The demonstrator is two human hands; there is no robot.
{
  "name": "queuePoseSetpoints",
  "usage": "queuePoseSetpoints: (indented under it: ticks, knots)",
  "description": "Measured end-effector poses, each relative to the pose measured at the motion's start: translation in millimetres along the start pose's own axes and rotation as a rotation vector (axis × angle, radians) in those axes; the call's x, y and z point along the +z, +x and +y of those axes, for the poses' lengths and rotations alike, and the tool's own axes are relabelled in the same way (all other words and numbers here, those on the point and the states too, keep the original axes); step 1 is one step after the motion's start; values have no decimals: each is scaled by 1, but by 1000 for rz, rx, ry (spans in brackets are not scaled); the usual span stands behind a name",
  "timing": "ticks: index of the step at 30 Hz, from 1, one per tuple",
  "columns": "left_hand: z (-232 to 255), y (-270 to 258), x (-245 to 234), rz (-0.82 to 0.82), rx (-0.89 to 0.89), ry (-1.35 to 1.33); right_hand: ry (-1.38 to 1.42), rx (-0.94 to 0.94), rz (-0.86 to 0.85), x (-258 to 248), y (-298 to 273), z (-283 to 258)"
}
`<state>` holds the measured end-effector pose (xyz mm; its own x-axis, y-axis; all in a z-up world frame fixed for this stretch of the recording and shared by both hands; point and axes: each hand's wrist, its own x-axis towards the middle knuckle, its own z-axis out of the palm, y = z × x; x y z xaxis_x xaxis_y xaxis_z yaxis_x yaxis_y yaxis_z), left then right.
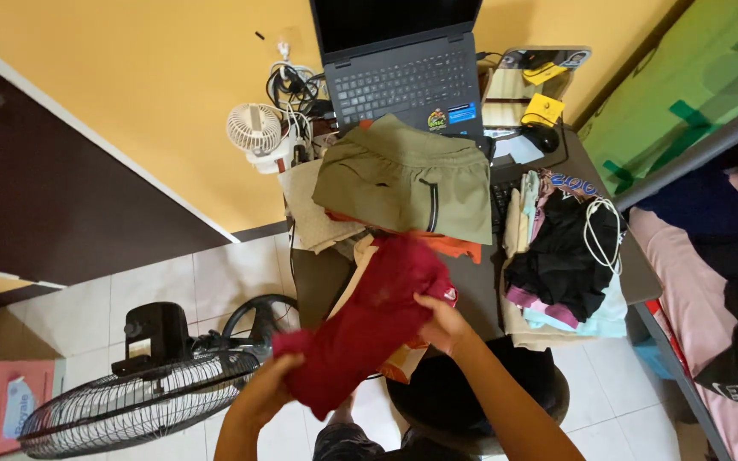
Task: The recorder is organizing a pile of clothes on a desk, sorting them, and then moving them to a closet shelf.
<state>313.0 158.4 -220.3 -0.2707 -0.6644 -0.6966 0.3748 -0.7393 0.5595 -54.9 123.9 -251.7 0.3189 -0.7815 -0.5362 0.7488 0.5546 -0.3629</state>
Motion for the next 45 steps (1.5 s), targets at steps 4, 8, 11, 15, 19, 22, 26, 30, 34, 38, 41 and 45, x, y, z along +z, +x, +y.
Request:
queuePoseSetpoints:
  ticks: [4, 8, 11, 15, 19, 22, 26, 30, 34, 38, 41, 45]
  knots:
    - [-7, -7, -4, 10, -264, 237, -22, 133, 134, -32, 15, 18]
    - [-9, 0, -21, -23, -418, 295, -152, -7, 331, -5, 4, 14]
    - [2, 2, -6, -149, -498, 208, -382, 82, 494, 6, -4, 12]
    - [16, 23, 72, -252, -384, -39, -422, 62, 391, -2, -12, 19]
    - [17, 72, 127, -415, -135, 11, 45, -52, -71, -24, -12, 36]
    - [-10, 125, 113, -194, 227, 546, 223, -112, -58, -26, -17, 42]
    - [-11, 127, 118, 216, 665, 1446, -332, -16, 487, -13, -19, 57]
    - [0, 86, 149, 272, 696, 1602, -448, -396, 222, -21, -17, 69]
    - [-7, 83, 152, 247, 1118, 1649, -499, -130, 225, -20, -26, 69]
    - [-23, 106, 140, 165, 1148, 1784, -651, -370, 142, -61, -2, 96]
    - [-22, 117, 135, 143, 1070, 1808, -574, -202, 349, -18, -26, 77]
    - [-12, 107, 152, 145, 1111, 1816, -489, -59, 448, -33, -40, 66]
